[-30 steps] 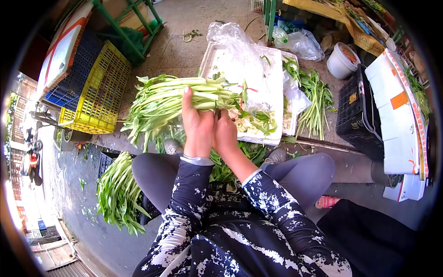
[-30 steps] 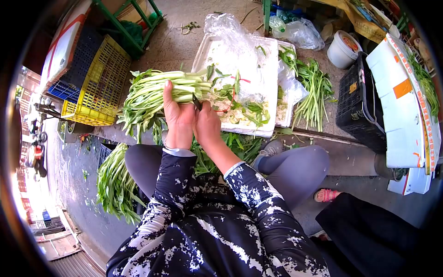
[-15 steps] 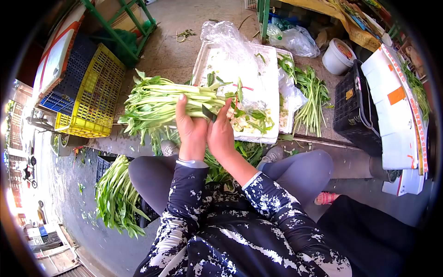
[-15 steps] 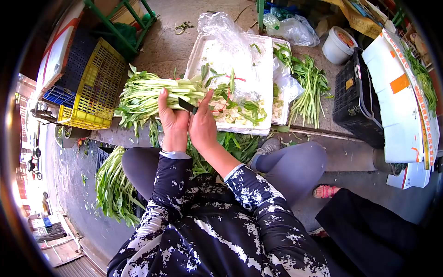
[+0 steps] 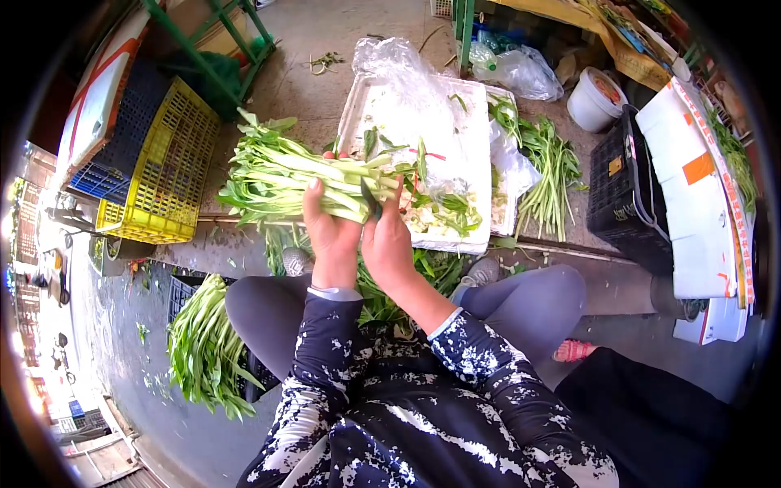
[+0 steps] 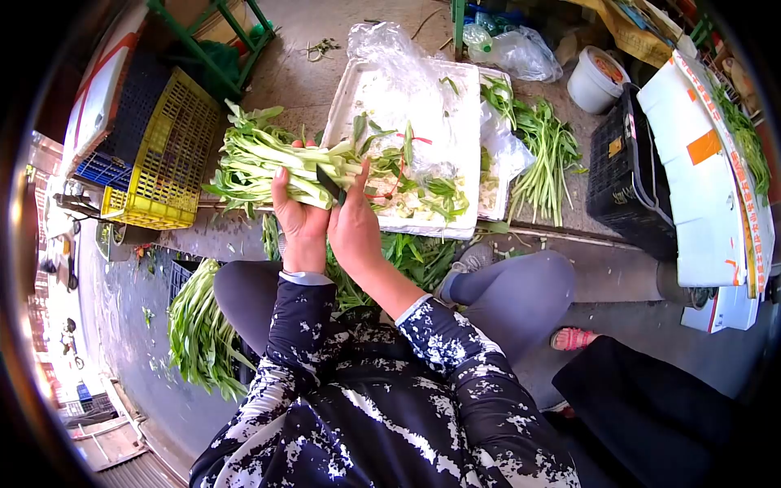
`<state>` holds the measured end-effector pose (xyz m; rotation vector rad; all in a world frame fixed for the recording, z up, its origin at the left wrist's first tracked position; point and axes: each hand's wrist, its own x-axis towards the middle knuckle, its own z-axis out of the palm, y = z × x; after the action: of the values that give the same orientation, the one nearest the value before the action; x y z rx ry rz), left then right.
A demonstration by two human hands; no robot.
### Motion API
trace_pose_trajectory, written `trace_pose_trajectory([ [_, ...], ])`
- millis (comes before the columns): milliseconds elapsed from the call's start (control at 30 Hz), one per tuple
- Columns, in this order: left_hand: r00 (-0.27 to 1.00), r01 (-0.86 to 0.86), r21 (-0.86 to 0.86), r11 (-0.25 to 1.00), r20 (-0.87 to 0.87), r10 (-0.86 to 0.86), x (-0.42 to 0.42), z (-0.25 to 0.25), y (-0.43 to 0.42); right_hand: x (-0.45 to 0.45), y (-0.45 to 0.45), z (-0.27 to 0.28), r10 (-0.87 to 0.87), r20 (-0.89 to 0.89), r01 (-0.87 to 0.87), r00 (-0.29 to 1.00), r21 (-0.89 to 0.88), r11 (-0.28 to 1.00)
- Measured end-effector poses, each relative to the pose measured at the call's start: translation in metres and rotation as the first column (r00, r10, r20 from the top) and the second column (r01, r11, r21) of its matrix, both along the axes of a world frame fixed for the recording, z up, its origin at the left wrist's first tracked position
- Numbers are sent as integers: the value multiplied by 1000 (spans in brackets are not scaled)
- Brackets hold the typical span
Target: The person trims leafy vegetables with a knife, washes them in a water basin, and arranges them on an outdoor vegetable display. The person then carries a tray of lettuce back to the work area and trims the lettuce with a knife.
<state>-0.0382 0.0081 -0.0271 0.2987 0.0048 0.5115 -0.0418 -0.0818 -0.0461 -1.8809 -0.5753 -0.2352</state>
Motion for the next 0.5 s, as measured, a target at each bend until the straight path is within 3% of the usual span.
trace_pose_trajectory([
  [67,999,4,4,1000,45,-5,-2,4,-2,5,1,3,-19,-263,-1,965,-74,997],
  [100,999,3,6,1000,46,-3,-3,4,-2,12,2,-23,-27,-419,-66,907,-206,976],
  [133,999,-12,6,1000,49,12,-3,5,0,19,-1,-62,-21,-375,-60,927,-203,977],
  [200,998,-43,2,999,51,43,-1,9,4,7,-19,-71,26,-482,-46,876,-29,999],
  [233,998,27,33,999,53,-29,-6,8,7,4,-21,-73,5,-417,-5,909,0,1000],
  [267,998,-56,48,997,-3,56,-5,7,8,-1,-24,-75,-23,-360,37,933,30,999],
  [300,1000,0,-6,1000,7,0,-8,6,9,6,-22,-88,50,-578,56,814,164,985],
  [333,998,58,-53,997,34,-57,-7,8,11,14,-21,-76,49,-575,60,817,169,984],
  [400,995,95,-89,992,28,-93,-7,10,10,25,-24,-47,354,-697,68,623,500,864],
  [500,990,136,-164,977,1,-138,-10,17,7,50,-23,-17,467,-631,-50,619,562,825],
])
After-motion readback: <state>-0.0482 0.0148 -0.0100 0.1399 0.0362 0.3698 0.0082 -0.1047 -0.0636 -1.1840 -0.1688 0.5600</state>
